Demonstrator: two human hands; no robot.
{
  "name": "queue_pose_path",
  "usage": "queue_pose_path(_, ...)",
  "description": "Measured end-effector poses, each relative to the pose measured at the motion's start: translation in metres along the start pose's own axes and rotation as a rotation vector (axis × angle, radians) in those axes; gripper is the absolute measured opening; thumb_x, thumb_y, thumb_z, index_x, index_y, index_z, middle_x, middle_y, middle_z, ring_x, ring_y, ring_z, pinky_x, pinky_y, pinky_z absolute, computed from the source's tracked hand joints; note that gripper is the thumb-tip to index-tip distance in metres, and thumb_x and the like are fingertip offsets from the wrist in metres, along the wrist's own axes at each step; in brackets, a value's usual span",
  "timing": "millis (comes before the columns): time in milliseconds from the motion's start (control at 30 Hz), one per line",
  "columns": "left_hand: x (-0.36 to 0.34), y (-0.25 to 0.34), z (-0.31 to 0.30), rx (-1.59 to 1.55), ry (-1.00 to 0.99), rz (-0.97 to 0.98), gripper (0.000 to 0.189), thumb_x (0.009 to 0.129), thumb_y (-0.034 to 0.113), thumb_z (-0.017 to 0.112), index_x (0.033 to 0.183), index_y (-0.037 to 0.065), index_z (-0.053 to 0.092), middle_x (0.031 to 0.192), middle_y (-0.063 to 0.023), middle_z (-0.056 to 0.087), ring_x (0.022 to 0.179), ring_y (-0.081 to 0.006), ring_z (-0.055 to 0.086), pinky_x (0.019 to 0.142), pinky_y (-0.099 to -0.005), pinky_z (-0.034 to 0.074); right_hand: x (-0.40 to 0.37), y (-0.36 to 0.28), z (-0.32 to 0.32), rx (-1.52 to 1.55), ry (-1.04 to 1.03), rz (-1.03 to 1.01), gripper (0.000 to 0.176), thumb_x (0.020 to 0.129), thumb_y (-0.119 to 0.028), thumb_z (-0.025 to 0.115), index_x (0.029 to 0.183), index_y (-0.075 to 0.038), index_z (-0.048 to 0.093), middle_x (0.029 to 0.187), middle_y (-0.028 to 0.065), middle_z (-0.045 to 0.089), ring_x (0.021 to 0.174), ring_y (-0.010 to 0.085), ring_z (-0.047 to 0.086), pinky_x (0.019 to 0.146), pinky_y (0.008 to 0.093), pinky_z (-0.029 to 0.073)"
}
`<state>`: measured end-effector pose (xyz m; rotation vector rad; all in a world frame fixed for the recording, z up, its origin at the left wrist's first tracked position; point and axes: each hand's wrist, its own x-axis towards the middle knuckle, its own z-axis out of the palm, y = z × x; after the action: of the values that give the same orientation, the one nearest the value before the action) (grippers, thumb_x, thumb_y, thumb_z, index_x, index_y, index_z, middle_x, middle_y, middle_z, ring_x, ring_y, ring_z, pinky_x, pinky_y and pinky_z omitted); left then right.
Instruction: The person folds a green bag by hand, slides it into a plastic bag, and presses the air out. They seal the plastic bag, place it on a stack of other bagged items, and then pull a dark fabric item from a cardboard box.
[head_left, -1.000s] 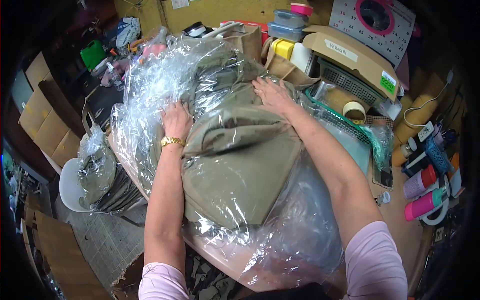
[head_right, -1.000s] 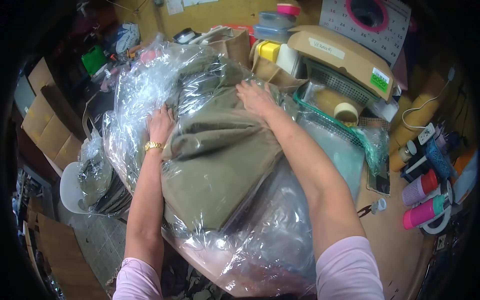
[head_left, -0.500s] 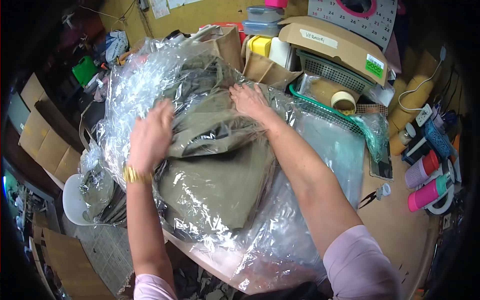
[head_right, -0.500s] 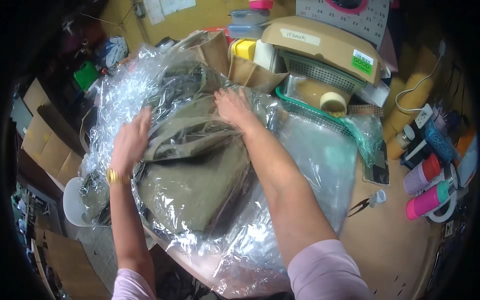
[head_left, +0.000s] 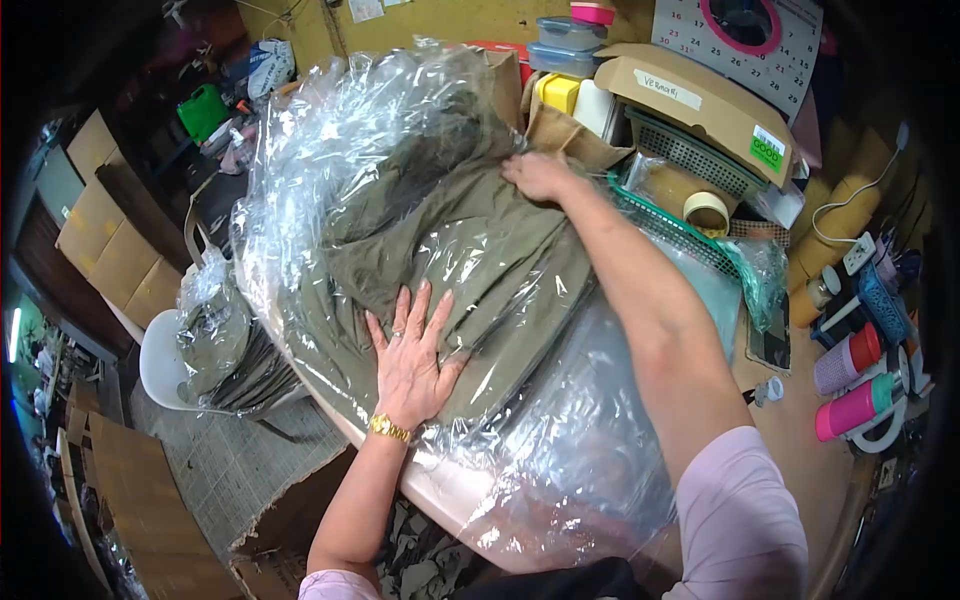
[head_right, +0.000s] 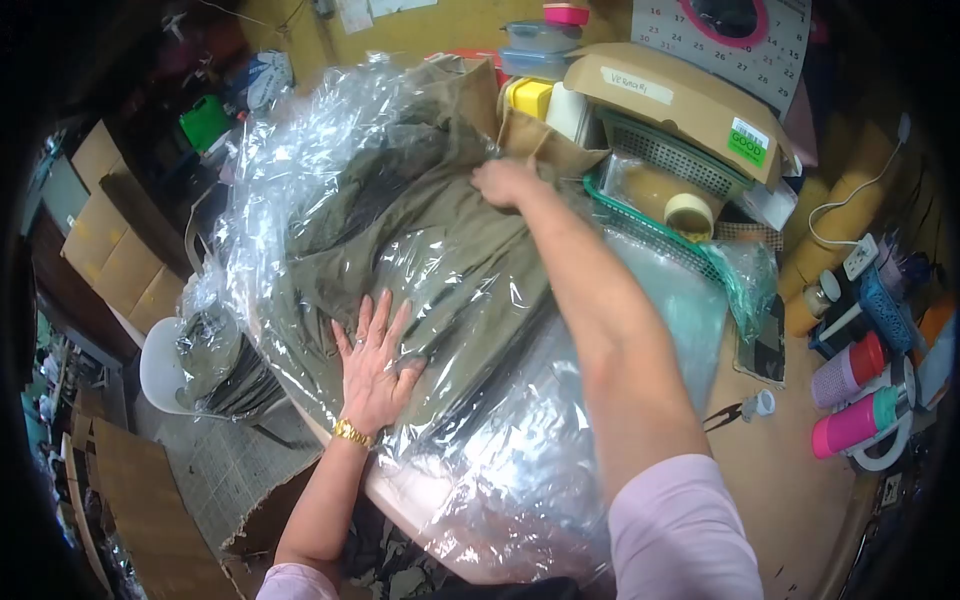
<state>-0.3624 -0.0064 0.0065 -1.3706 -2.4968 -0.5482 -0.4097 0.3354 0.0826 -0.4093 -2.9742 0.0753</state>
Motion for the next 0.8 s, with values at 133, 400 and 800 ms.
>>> queue_pose_path(133, -0.008, -0.008, 0.005, -0.102, 0.192, 0.058, 0.082, 0.081, 0.045, 0.062, 0.152, 0.015, 0.035, 0.162, -0.0120, 0.023, 0.150, -0.0379, 0.015, 0.117, -0.0627, 0.002, -0.072, -0.043, -0.038, 0.136, 0.115, 0.080, 0.064, 0.096, -0.064, 0.039, 0.145, -0.023, 0.047, 0.157, 0.0136, 0.034, 0.145, 0.0418, 0.027, 0.110, 0.0754, 0.008)
queue_pose_path(400, -0.003, -0.007, -0.065, -0.074, 0.564, 0.051, 0.062, 0.091, 0.043, 0.057, 0.147, 0.017, 0.046, 0.162, -0.0147, 0.023, 0.151, -0.0377, 0.010, 0.116, -0.0602, -0.008, -0.147, -0.090, 0.000, 0.205, -0.302, -0.084, 0.114, 0.063, -0.089, 0.060, 0.156, -0.039, 0.017, 0.165, 0.0163, 0.000, 0.149, 0.0447, -0.004, 0.113, 0.0703, 0.000)
queue_pose_path(800, 0.177, -0.123, -0.017, 0.250, -0.131, -0.434, 0.078, 0.091, 0.074, 0.029, 0.157, 0.033, 0.021, 0.163, -0.0118, 0.019, 0.150, -0.0394, 0.011, 0.112, -0.0718, 0.003, -0.100, -0.080, 0.008, 0.198, -0.428, -0.184, 0.119, 0.059, -0.088, 0.063, 0.156, -0.043, 0.013, 0.165, 0.0135, -0.002, 0.149, 0.0425, -0.011, 0.112, 0.0705, -0.004)
